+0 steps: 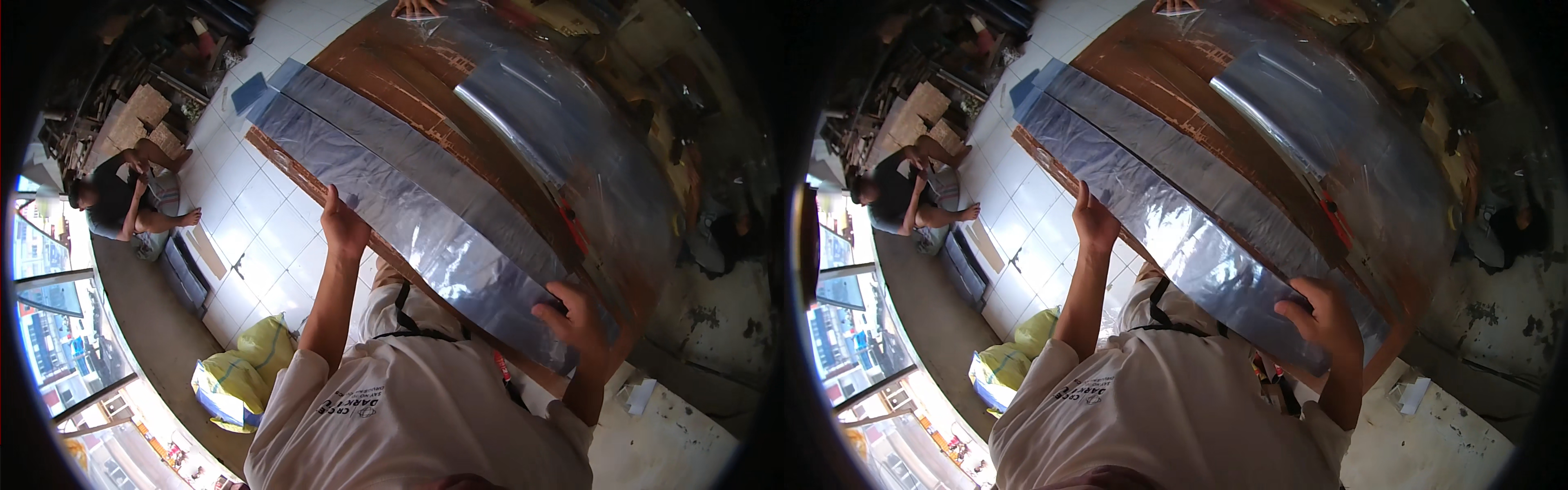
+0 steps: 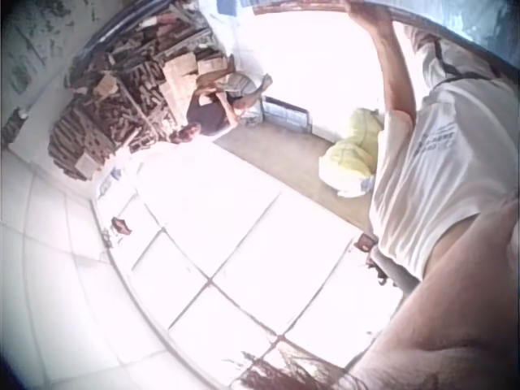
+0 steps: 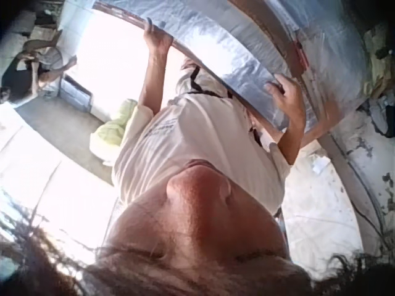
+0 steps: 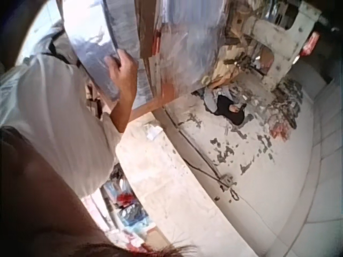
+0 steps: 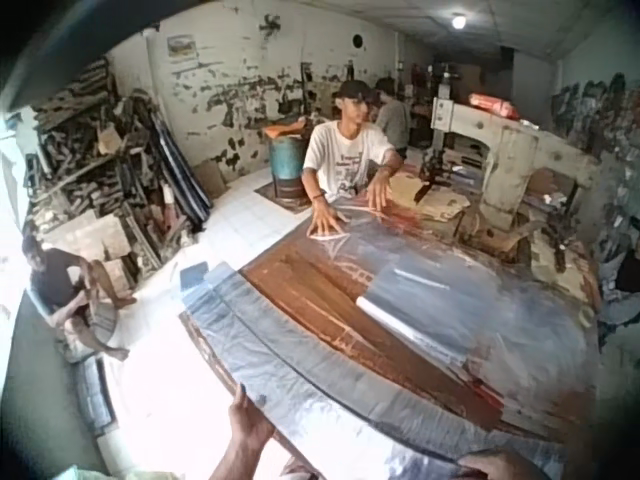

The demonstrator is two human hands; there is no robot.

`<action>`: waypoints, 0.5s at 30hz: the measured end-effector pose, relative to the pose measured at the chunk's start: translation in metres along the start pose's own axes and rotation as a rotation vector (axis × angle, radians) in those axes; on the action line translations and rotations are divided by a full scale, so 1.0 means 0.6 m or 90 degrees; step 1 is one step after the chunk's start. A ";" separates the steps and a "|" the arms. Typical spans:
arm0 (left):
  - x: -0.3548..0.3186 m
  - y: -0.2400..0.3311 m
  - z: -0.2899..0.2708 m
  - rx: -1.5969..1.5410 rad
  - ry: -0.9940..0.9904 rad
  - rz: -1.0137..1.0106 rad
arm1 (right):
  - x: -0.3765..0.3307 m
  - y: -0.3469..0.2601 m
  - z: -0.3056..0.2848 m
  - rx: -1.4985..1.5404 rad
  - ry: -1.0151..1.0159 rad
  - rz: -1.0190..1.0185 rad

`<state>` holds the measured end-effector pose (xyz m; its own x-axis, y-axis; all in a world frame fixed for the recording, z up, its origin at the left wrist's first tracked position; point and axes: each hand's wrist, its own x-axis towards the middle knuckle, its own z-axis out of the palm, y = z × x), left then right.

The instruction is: The person cuts plastic sheets on a table using a utility knife and a ruler. The person then folds and stacks the cut plastic strips, places some onto a bag on the floor, and measures and cuts additional plastic sheets on the table.

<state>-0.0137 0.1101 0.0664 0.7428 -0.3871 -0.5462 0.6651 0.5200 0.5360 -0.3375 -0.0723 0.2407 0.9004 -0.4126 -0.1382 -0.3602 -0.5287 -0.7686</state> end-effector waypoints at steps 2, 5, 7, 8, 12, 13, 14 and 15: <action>0.052 0.055 -0.012 -0.120 -0.122 0.087 | -0.024 -0.004 -0.029 0.022 -0.026 0.064; 0.080 0.118 -0.006 -0.119 -0.164 0.070 | -0.058 0.019 -0.072 0.039 -0.042 0.156; 0.099 0.132 -0.009 -0.078 -0.076 0.099 | -0.067 0.036 -0.096 0.010 -0.034 0.184; 0.097 0.130 -0.003 -0.019 -0.054 0.177 | -0.067 0.058 -0.097 -0.041 -0.019 0.209; 0.100 0.112 0.151 -0.030 -0.163 0.159 | -0.105 0.193 -0.103 -0.122 0.111 0.332; 0.138 0.102 0.163 -0.016 -0.243 0.162 | -0.061 0.160 -0.121 -0.231 0.077 0.368; 0.160 0.093 0.198 -0.026 -0.282 0.136 | -0.008 0.131 -0.142 -0.337 0.043 0.407; 0.203 0.081 0.222 -0.004 -0.302 0.105 | -0.002 0.184 -0.157 -0.255 0.089 0.398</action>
<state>0.1191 -0.0134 0.1115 0.7920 -0.6021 -0.1011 0.5367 0.6077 0.5854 -0.4015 -0.2002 0.2149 0.4697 -0.8005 -0.3723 -0.8788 -0.3834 -0.2842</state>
